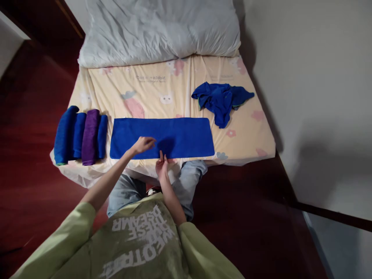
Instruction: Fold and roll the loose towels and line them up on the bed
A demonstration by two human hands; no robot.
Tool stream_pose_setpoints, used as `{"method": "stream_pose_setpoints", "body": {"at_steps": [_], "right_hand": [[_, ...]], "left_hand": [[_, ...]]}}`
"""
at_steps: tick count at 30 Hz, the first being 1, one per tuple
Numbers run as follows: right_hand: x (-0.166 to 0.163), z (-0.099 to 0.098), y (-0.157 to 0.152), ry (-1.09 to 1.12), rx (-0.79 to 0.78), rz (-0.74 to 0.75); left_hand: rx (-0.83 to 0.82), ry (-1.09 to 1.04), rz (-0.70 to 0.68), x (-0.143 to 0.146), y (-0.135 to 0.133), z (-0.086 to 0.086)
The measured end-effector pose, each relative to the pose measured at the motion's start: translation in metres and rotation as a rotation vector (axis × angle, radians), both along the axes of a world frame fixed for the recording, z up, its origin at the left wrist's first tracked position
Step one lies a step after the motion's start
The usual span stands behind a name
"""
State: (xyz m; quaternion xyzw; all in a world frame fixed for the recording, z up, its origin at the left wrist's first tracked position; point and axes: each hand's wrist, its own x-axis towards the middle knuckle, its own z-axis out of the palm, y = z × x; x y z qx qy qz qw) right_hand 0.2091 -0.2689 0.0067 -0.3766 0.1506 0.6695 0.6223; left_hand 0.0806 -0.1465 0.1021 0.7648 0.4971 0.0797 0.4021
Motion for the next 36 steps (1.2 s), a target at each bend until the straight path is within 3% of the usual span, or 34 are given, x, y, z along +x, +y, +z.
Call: {"method": "stream_pose_setpoints", "body": {"at_steps": [5, 7, 10, 15, 18, 26, 36], "right_hand": [[0.0, -0.004, 0.003, -0.034, -0.072, 0.012], [0.0, -0.005, 0.004, -0.019, -0.082, 0.013], [0.001, -0.006, 0.005, 0.024, -0.096, 0.017], [0.002, -0.008, 0.008, -0.034, -0.169, 0.068], [0.002, -0.008, 0.007, -0.037, -0.169, 0.053], [0.002, -0.01, 0.005, -0.053, -0.112, 0.075], [0.001, -0.011, 0.003, -0.094, -0.145, 0.084]], "left_hand": [[-0.106, 0.261, -0.005, 0.057, 0.129, 0.0], [-0.155, 0.343, 0.0, 0.073, 0.163, -0.008], [-0.198, 0.473, -0.011, 0.089, 0.19, -0.021], [-0.11, 0.598, -0.008, 0.096, 0.206, -0.037], [-0.197, 0.591, 0.011, 0.096, 0.214, -0.042], [-0.297, 0.633, 0.013, 0.104, 0.228, -0.035], [-0.4, 0.634, -0.112, 0.108, 0.226, -0.034]]}}
